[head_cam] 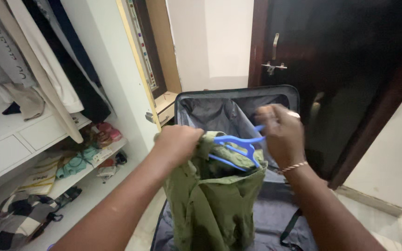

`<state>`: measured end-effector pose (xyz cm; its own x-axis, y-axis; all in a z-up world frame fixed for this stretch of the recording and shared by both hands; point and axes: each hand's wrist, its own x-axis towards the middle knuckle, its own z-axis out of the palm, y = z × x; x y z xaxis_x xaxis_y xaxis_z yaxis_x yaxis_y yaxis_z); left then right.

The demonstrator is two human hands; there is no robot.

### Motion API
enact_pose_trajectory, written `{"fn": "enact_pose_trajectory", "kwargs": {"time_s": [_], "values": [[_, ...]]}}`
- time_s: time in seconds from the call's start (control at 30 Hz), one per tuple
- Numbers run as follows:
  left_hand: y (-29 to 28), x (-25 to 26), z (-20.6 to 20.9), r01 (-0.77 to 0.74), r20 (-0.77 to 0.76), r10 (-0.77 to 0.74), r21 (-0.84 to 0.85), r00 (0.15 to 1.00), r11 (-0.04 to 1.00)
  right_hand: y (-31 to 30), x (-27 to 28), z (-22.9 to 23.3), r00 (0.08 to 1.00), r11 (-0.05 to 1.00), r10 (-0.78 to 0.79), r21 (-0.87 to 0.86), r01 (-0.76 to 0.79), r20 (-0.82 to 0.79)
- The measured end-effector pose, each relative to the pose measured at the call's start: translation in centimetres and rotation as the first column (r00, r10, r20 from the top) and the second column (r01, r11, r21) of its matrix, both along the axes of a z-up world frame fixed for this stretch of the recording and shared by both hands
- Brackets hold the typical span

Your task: The person takes a white sleeveless top and a green button-up shirt from an open suitcase, places each on a blue hanger, and hangs them on a closet rod. The person handles the garments one at a time and adjusts them before placing them in the closet.

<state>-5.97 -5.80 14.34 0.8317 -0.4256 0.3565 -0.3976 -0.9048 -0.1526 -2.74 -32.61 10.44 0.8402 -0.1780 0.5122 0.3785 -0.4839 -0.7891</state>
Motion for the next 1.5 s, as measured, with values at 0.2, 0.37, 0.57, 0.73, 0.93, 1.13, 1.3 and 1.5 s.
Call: {"fn": "enact_pose_trajectory", "kwargs": {"time_s": [0.2,0.37,0.57,0.73,0.93,1.13,1.3,1.5], "values": [[2.2,-0.8,1.8,-0.057,0.055,0.063,-0.112,0.996,0.992,-5.3,12.3,-16.7,0.812,0.989,0.08,-0.058,-0.139,-0.578],[3.0,-0.3,1.6,-0.016,0.125,0.026,-0.082,0.992,0.997,-3.8,12.4,-18.7,0.7,0.993,0.115,0.078,-0.084,-0.705],[5.0,0.0,0.0,-0.206,0.037,0.216,-0.183,0.976,0.961,-1.2,7.7,-8.0,0.96,0.996,0.039,0.082,-0.017,-0.277],[5.3,0.7,-0.9,-0.255,-0.002,0.275,-0.386,0.961,0.887,1.2,7.6,-0.7,0.934,0.886,0.324,0.394,-0.244,-0.149],[5.5,0.2,0.3,-0.291,-0.166,0.241,-0.621,0.956,0.728,1.8,6.6,3.1,0.869,0.764,0.494,0.471,-0.44,0.011],[6.3,-1.0,-0.6,-0.11,-0.071,0.087,-0.763,0.994,0.637,1.9,3.7,4.1,0.909,0.918,0.372,-0.222,-0.329,0.189],[6.9,-0.4,-0.8,-0.226,-0.16,0.167,-0.815,0.973,0.533,2.5,3.6,3.8,0.884,0.833,0.343,-0.538,-0.13,0.318],[7.6,1.8,0.3,-0.394,-0.073,0.443,-0.601,0.894,0.695,2.4,3.0,4.8,0.92,0.74,0.378,-0.632,-0.231,0.106]]}}
